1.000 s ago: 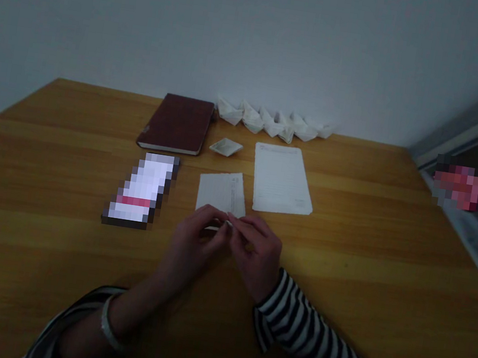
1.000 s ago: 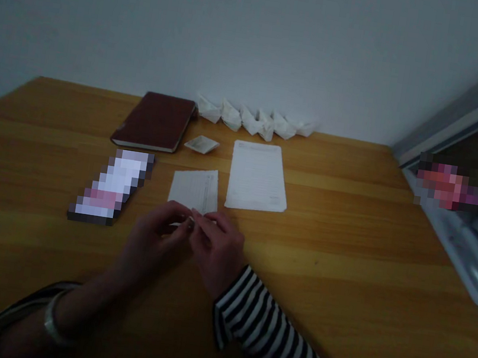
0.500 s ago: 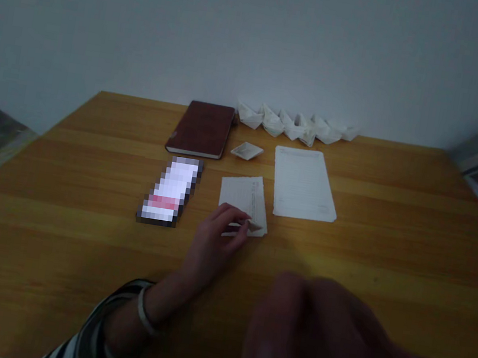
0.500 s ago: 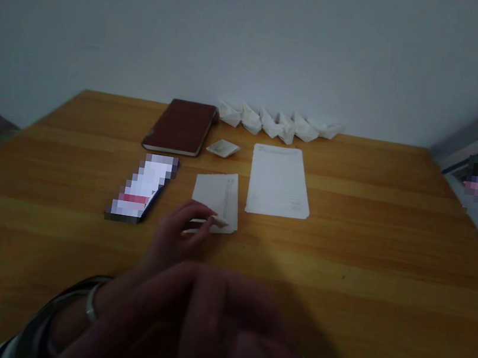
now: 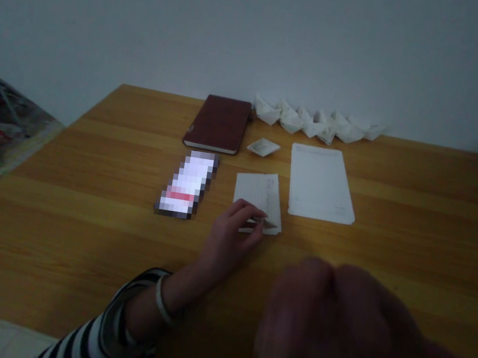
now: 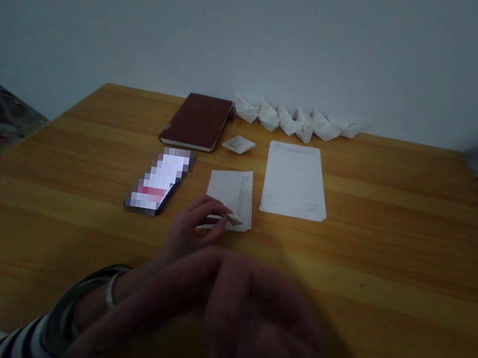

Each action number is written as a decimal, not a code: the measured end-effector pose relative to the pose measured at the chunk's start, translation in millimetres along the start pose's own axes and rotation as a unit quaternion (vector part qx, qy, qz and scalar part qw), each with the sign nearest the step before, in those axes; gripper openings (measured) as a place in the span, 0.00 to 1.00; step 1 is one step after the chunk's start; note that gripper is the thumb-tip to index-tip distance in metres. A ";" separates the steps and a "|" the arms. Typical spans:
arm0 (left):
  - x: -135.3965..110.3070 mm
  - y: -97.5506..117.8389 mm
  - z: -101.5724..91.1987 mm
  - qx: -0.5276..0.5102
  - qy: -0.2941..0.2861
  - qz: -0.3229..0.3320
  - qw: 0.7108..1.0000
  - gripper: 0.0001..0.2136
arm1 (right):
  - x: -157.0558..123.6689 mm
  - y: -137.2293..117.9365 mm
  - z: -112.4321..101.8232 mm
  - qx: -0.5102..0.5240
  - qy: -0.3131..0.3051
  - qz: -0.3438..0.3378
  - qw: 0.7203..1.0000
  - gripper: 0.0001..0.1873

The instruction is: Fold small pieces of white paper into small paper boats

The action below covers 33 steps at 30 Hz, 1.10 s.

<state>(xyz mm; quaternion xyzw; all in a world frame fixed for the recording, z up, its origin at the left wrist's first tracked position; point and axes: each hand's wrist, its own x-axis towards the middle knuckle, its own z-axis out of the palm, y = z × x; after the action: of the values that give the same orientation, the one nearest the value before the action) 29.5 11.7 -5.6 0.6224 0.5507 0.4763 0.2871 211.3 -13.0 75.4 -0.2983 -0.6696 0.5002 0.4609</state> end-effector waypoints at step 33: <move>-0.8 1.4 1.7 0.063 0.000 0.018 0.998 0.04 | 32.3 100.8 16.5 -0.176 0.116 0.065 0.975 0.05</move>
<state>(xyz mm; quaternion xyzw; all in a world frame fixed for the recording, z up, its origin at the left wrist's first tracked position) 31.7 10.9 -5.2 0.6497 0.5681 0.4454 0.2385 177.1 40.7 -10.8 -0.4737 -0.6683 0.3649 0.4426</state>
